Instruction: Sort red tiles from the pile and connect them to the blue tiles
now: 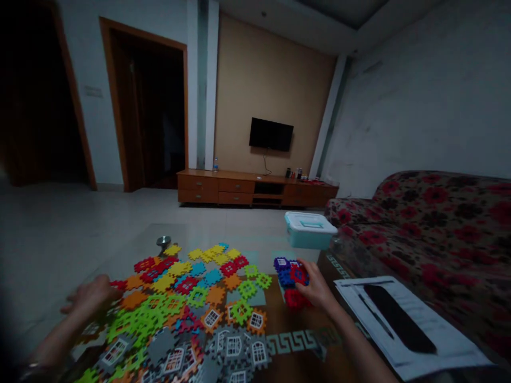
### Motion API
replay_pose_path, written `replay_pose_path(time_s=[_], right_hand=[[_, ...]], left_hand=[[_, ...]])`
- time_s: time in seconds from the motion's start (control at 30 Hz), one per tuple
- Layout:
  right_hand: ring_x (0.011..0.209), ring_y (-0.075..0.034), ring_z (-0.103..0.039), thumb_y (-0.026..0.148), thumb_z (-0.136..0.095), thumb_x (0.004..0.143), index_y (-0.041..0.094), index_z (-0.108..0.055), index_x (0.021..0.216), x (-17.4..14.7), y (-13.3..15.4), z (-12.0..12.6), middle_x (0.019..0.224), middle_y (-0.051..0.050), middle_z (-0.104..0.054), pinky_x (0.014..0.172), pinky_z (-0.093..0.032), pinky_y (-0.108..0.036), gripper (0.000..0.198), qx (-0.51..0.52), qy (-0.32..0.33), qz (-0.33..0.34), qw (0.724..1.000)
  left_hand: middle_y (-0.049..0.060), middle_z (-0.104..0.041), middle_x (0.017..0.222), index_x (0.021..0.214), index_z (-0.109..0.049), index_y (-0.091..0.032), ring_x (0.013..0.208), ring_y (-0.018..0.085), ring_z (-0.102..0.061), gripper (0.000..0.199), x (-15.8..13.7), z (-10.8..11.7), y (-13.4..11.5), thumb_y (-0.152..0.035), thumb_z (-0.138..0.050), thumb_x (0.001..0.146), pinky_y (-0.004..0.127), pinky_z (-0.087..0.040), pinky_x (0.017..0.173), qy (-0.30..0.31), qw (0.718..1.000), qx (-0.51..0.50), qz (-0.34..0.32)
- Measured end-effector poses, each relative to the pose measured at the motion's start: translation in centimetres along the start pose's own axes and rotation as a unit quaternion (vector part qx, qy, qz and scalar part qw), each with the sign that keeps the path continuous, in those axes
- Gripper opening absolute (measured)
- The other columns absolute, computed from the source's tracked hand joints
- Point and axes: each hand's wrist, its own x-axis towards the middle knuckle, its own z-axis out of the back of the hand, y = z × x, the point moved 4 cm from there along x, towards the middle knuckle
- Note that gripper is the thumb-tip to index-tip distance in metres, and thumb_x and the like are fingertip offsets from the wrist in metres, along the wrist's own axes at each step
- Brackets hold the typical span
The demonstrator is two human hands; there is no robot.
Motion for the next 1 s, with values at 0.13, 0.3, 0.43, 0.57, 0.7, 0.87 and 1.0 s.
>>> replay_pose_path(time_s=[0.13,0.3,0.43,0.57,0.7,0.87,1.0], right_hand=[[0.112,-0.027,-0.056,0.016,-0.057,0.062,0.019,-0.054,0.131,-2.5,-4.6,2.7,0.115,-0.009,-0.057,0.103,-0.042,-0.041,0.069,-0.032,0.011,-0.048,0.998],[0.115,-0.028,-0.053,0.011,-0.059,0.064,0.02,-0.054,0.134,-2.2,-5.5,1.7,0.12,-0.01,-0.06,0.102,-0.04,-0.04,0.071,-0.097,0.074,-0.021,0.992],[0.114,-0.027,-0.053,0.01,-0.057,0.067,0.02,-0.054,0.134,-2.0,-6.0,1.5,0.12,-0.01,-0.059,0.101,-0.04,-0.038,0.068,-0.113,0.091,-0.021,0.989],[0.114,-0.026,-0.052,0.005,-0.055,0.066,0.018,-0.053,0.135,-2.2,-6.4,2.3,0.121,-0.012,-0.058,0.102,-0.039,-0.036,0.07,-0.115,0.097,-0.023,0.988],[0.114,-0.025,-0.051,0.004,-0.056,0.066,0.023,-0.054,0.136,-2.4,-6.1,2.8,0.122,-0.01,-0.057,0.102,-0.04,-0.036,0.072,-0.097,0.114,-0.01,0.989],[0.112,-0.025,-0.052,0.001,-0.054,0.063,0.024,-0.055,0.134,-2.2,-5.4,2.7,0.12,-0.01,-0.057,0.1,-0.042,-0.036,0.075,-0.095,0.131,-0.012,0.987],[0.113,-0.025,-0.053,0.0,-0.053,0.065,0.026,-0.056,0.134,-2.0,-5.0,2.1,0.12,-0.009,-0.058,0.101,-0.042,-0.037,0.074,-0.089,0.134,-0.005,0.987]], left_hand=[[0.001,-0.063,0.118,0.122,-0.048,-0.027,0.114,0.026,-0.053,0.033,-2.2,2.9,-6.8,-0.025,-0.046,0.089,0.033,-0.042,0.084,-0.063,0.99,0.013,-0.122],[0.01,-0.057,0.129,0.127,-0.049,-0.018,0.123,0.023,-0.051,0.059,-15.1,2.7,-20.4,-0.004,-0.052,0.07,0.033,-0.039,0.104,0.031,0.891,-0.152,-0.426],[0.009,-0.057,0.13,0.125,-0.049,-0.022,0.123,0.021,-0.052,0.059,-26.9,-1.9,-27.7,-0.002,-0.053,0.07,0.034,-0.039,0.104,0.15,0.787,-0.233,-0.551],[0.008,-0.058,0.127,0.12,-0.052,-0.021,0.118,0.022,-0.053,0.05,-33.4,-6.5,-30.2,-0.003,-0.051,0.073,0.032,-0.04,0.099,0.198,0.759,-0.193,-0.589],[0.008,-0.06,0.123,0.113,-0.056,-0.02,0.113,0.024,-0.054,0.044,-35.0,-9.1,-30.8,-0.002,-0.049,0.074,0.034,-0.039,0.096,0.206,0.759,-0.142,-0.601],[0.009,-0.061,0.121,0.111,-0.058,-0.018,0.116,0.024,-0.052,0.038,-35.2,-10.4,-31.0,-0.004,-0.041,0.08,0.041,-0.034,0.102,0.189,0.734,-0.129,-0.64],[0.009,-0.059,0.126,0.115,-0.059,-0.022,0.121,0.028,-0.047,0.038,-35.0,-10.0,-30.9,-0.011,-0.046,0.082,0.046,-0.034,0.101,0.173,0.748,-0.093,-0.634]])
